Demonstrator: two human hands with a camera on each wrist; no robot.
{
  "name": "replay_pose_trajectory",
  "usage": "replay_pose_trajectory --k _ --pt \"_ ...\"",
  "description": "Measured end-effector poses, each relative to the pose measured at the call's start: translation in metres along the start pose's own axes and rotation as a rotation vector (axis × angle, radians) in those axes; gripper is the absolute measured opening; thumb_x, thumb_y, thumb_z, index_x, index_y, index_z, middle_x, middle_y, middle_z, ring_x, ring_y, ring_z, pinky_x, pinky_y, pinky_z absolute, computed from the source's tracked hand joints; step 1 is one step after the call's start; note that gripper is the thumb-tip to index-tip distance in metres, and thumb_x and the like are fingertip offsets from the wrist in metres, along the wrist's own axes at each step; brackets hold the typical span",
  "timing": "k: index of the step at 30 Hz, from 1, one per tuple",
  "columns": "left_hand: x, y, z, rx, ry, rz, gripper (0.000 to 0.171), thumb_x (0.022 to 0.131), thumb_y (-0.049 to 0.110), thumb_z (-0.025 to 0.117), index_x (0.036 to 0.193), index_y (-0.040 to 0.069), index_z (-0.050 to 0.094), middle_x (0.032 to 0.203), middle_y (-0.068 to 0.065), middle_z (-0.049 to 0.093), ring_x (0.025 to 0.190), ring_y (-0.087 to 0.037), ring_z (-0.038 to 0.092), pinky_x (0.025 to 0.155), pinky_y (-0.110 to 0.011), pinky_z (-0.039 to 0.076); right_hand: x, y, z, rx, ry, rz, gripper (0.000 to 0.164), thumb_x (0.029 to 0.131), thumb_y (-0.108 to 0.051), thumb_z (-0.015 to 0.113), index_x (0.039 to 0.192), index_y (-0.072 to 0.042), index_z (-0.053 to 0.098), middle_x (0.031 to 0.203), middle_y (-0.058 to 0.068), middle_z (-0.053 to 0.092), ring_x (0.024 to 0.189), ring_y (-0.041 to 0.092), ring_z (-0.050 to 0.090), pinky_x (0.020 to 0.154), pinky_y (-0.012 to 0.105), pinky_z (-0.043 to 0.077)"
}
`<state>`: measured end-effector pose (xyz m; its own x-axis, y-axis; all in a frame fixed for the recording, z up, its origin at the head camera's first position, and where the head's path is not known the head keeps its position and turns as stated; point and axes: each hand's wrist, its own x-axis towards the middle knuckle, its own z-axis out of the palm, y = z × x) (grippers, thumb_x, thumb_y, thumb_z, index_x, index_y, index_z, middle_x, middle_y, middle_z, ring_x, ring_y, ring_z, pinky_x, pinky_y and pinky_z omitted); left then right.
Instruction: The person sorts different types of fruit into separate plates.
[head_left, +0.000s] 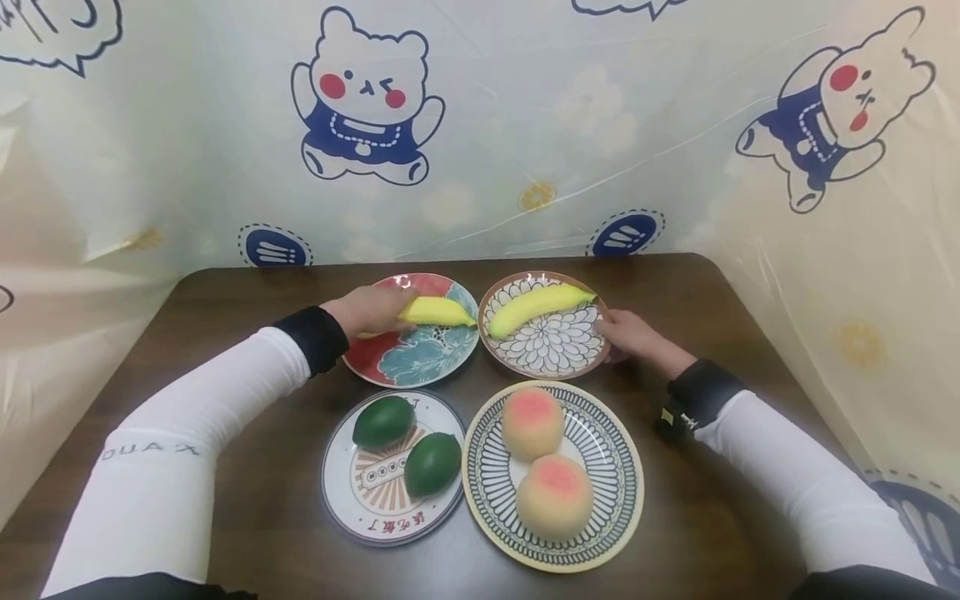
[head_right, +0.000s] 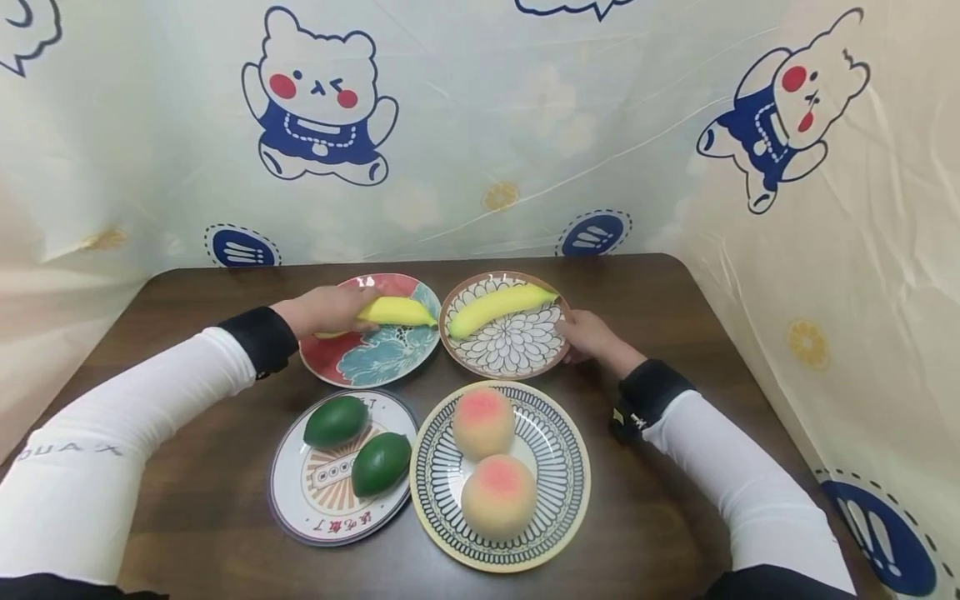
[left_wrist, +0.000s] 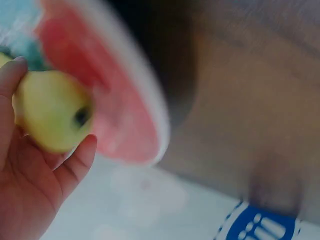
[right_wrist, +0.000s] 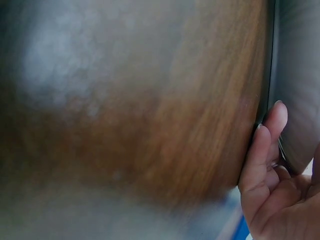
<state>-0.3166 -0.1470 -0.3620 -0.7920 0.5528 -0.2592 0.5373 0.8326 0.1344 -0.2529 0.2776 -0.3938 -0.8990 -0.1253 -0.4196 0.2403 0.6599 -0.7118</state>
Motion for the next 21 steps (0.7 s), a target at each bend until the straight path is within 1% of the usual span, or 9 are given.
replay_pose_trajectory --k 2,4,7,9,11,14,15,18,21 --pt "-0.001 0.001 -0.011 0.012 0.057 0.012 0.057 0.095 0.032 0.073 0.139 0.005 0.049 0.115 -0.016 0.066 0.102 -0.031 0.062 0.098 -0.049 0.055 0.0 -0.001 0.0 0.0 -0.002 -0.008 0.047 0.107 -0.03 0.042 0.138 0.004 0.049 0.099 0.01 0.068 0.077 0.017 0.066 0.072 0.027 0.057" --pt "0.0 0.004 -0.027 0.012 0.121 0.02 0.049 0.097 0.03 0.07 0.132 0.004 0.049 0.108 -0.016 0.064 0.099 -0.032 0.062 0.094 -0.049 0.054 0.001 -0.001 0.0 -0.003 -0.001 -0.01 0.047 0.106 -0.029 0.042 0.138 0.005 0.048 0.1 0.011 0.067 0.077 0.016 0.065 0.072 0.027 0.057" --pt "0.005 0.015 -0.053 -0.057 0.181 0.017 0.045 0.099 0.033 0.065 0.13 0.006 0.048 0.105 -0.015 0.061 0.098 -0.031 0.059 0.092 -0.046 0.05 0.001 0.0 -0.002 -0.004 -0.004 -0.008 0.048 0.106 -0.029 0.041 0.139 0.005 0.047 0.101 0.012 0.067 0.077 0.016 0.065 0.072 0.027 0.058" --pt "0.012 0.029 -0.067 -0.099 0.179 0.016 0.046 0.1 0.037 0.062 0.132 0.008 0.046 0.104 -0.013 0.06 0.094 -0.029 0.061 0.089 -0.042 0.051 0.001 -0.001 -0.004 -0.005 0.002 -0.002 0.048 0.106 -0.029 0.042 0.14 0.005 0.046 0.101 0.012 0.066 0.076 0.016 0.065 0.072 0.027 0.058" --pt "0.022 0.049 -0.075 -0.102 0.169 0.034 0.049 0.101 0.043 0.059 0.133 0.008 0.046 0.101 -0.01 0.061 0.087 -0.026 0.063 0.082 -0.039 0.053 0.001 -0.001 -0.005 -0.005 0.006 0.003 0.048 0.106 -0.029 0.041 0.139 0.005 0.046 0.1 0.01 0.066 0.076 0.015 0.065 0.072 0.027 0.057" --pt "0.038 0.085 -0.073 -0.027 0.143 0.069 0.052 0.101 0.05 0.056 0.132 0.009 0.046 0.097 -0.006 0.062 0.079 -0.023 0.065 0.073 -0.038 0.055 0.0 0.001 -0.004 0.003 0.002 0.007 0.049 0.107 -0.03 0.041 0.14 0.005 0.046 0.097 0.007 0.067 0.075 0.015 0.064 0.071 0.027 0.056" --pt "0.044 0.098 -0.07 0.015 0.136 0.07 0.056 0.101 0.052 0.055 0.135 0.009 0.045 0.098 -0.005 0.064 0.082 -0.022 0.066 0.074 -0.038 0.056 0.0 0.002 -0.003 0.005 0.003 0.006 0.048 0.107 -0.03 0.041 0.14 0.005 0.046 0.095 0.006 0.067 0.074 0.015 0.064 0.071 0.027 0.055" --pt "0.059 0.134 -0.059 0.082 0.104 0.09 0.057 0.101 0.054 0.053 0.135 0.009 0.046 0.102 -0.006 0.067 0.089 -0.023 0.067 0.077 -0.04 0.056 0.0 0.003 0.001 0.005 0.009 -0.008 0.048 0.106 -0.028 0.042 0.139 0.006 0.047 0.087 0.003 0.067 0.07 0.013 0.063 0.068 0.027 0.055" --pt "0.071 0.16 -0.046 0.108 0.079 0.109 0.06 0.1 0.054 0.053 0.139 0.009 0.046 0.107 -0.005 0.068 0.093 -0.022 0.067 0.08 -0.038 0.056 0.001 0.001 0.003 -0.009 0.027 -0.034 0.045 0.105 -0.026 0.043 0.137 0.005 0.049 0.079 0.001 0.066 0.067 0.013 0.062 0.065 0.027 0.055"
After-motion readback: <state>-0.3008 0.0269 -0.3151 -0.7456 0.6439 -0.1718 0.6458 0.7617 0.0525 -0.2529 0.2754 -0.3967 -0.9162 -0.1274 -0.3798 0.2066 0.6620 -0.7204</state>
